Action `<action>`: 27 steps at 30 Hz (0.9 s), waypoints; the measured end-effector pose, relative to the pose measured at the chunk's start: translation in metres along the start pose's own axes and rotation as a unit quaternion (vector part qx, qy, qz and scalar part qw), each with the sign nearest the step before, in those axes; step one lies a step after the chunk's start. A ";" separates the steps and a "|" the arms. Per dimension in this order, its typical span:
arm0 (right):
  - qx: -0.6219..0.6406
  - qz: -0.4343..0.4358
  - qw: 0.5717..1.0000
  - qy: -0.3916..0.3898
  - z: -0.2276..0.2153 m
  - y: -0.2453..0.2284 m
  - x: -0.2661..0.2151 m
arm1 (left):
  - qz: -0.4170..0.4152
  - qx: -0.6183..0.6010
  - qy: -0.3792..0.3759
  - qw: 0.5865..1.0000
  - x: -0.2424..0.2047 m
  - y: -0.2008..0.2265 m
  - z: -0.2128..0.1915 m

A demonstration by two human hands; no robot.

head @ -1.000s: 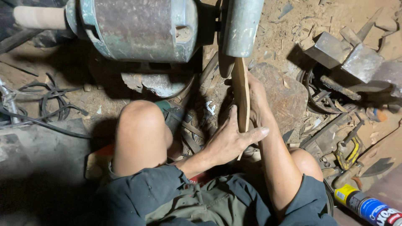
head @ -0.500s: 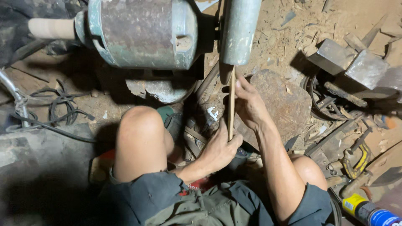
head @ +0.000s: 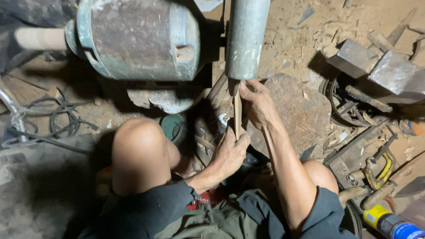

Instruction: The person sits on the floor and uses a grinding machine to shape a thin wooden stick. They hold the stick with both hands and repeatedly press it against the rotating grinding wheel, rotating and adjusting the stick to smooth its surface.

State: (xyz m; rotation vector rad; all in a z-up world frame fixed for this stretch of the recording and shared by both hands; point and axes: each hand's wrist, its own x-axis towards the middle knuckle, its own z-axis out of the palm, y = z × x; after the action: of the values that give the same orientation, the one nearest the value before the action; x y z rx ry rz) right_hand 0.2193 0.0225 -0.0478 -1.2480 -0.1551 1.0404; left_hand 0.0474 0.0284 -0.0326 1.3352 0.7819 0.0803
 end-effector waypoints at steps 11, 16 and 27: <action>-0.052 0.002 0.998 0.018 -0.009 -0.003 0.025 | 0.032 0.013 0.025 0.999 0.024 0.010 -0.005; -0.032 0.019 0.997 0.065 -0.006 -0.005 0.035 | -0.025 -0.030 0.033 0.999 0.037 0.009 -0.004; -0.058 -0.025 0.998 0.006 -0.011 0.003 0.032 | 0.076 0.001 0.076 0.994 0.034 -0.016 0.003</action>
State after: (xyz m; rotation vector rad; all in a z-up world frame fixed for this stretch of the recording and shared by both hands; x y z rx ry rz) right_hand 0.2420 0.0373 -0.0676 -1.3484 -0.2401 0.9913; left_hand 0.0685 0.0379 -0.0627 1.4006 0.8066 0.3050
